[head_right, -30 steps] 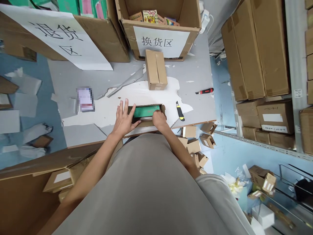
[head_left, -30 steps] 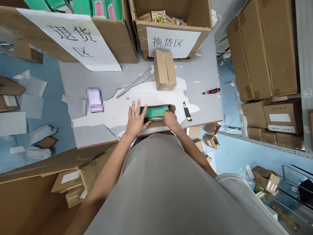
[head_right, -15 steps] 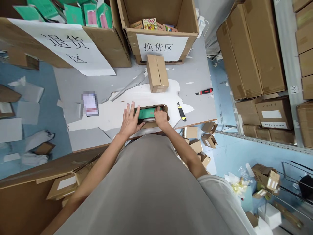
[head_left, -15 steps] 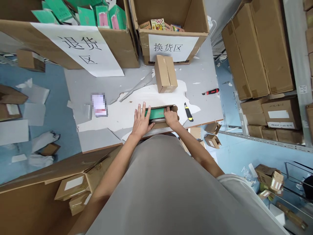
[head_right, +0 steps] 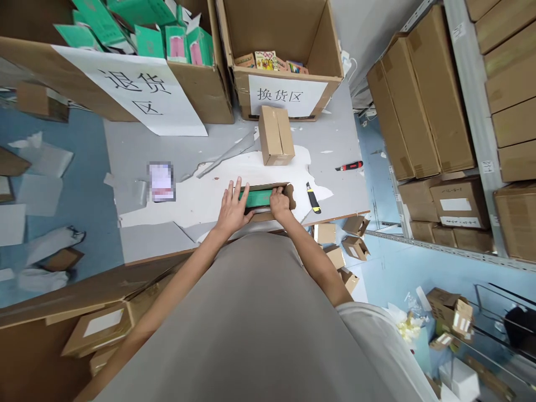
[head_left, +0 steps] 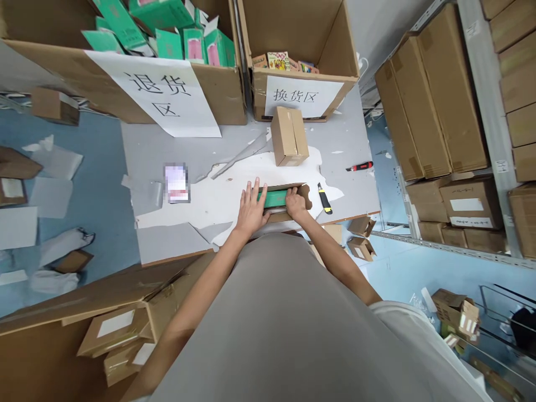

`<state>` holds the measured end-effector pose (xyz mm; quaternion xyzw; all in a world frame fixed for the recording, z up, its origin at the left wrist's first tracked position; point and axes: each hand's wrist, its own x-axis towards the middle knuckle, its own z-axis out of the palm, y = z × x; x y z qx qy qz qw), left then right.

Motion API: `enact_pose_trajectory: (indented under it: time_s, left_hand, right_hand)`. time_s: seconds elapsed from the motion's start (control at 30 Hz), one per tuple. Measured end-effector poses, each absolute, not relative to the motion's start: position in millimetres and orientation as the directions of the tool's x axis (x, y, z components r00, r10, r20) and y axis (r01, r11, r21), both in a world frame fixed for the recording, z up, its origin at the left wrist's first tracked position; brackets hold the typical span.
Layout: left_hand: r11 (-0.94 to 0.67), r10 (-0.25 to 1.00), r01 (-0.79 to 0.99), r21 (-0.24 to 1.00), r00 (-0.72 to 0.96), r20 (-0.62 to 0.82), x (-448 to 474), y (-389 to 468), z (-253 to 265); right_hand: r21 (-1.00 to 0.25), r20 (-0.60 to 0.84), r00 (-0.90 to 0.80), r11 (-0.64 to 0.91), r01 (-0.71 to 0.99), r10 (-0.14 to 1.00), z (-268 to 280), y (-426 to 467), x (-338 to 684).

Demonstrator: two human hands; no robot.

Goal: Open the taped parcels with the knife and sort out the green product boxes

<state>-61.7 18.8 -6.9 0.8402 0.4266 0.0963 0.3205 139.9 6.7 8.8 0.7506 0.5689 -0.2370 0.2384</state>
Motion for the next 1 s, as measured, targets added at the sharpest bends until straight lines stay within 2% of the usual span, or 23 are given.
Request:
enact_pose_trajectory:
  time_s: [0.27,0.47,0.67,0.8,0.9,1.0]
  left_hand:
    - [-0.414,0.784,0.618,0.669,0.615,-0.083,-61.9,16.2,-13.5]
    - [-0.414,0.788,0.603,0.682,0.613,-0.064,-64.1,14.5,-15.6]
    - [-0.387,0.789,0.553,0.738,0.613,-0.045,-70.5,15.1,-18.3]
    - [-0.369,0.779,0.512,0.776,0.625,-0.042,-72.6,16.3,-21.3]
    - [-0.347,0.788,0.469,0.812,0.616,-0.019,-73.8,21.1,-23.0]
    - [-0.299,0.814,0.399,0.867,0.580,0.014,-76.8,27.1,-17.5]
  right_hand:
    - [0.121,-0.643,0.266,-0.248,0.961,0.718,13.0,2.2,138.5]
    - [0.058,-0.682,0.176,-0.187,0.981,0.710,24.3,2.6,142.2]
    - [0.039,-0.627,0.144,-0.154,0.987,0.766,60.1,-15.2,137.8]
    - [0.040,-0.541,0.198,-0.210,0.977,0.818,94.5,-45.5,140.3]
    - [-0.041,-0.440,0.262,-0.311,0.949,0.859,118.0,-78.7,151.5]
    - [-0.237,-0.293,0.368,-0.440,0.866,0.882,131.6,-115.5,162.9]
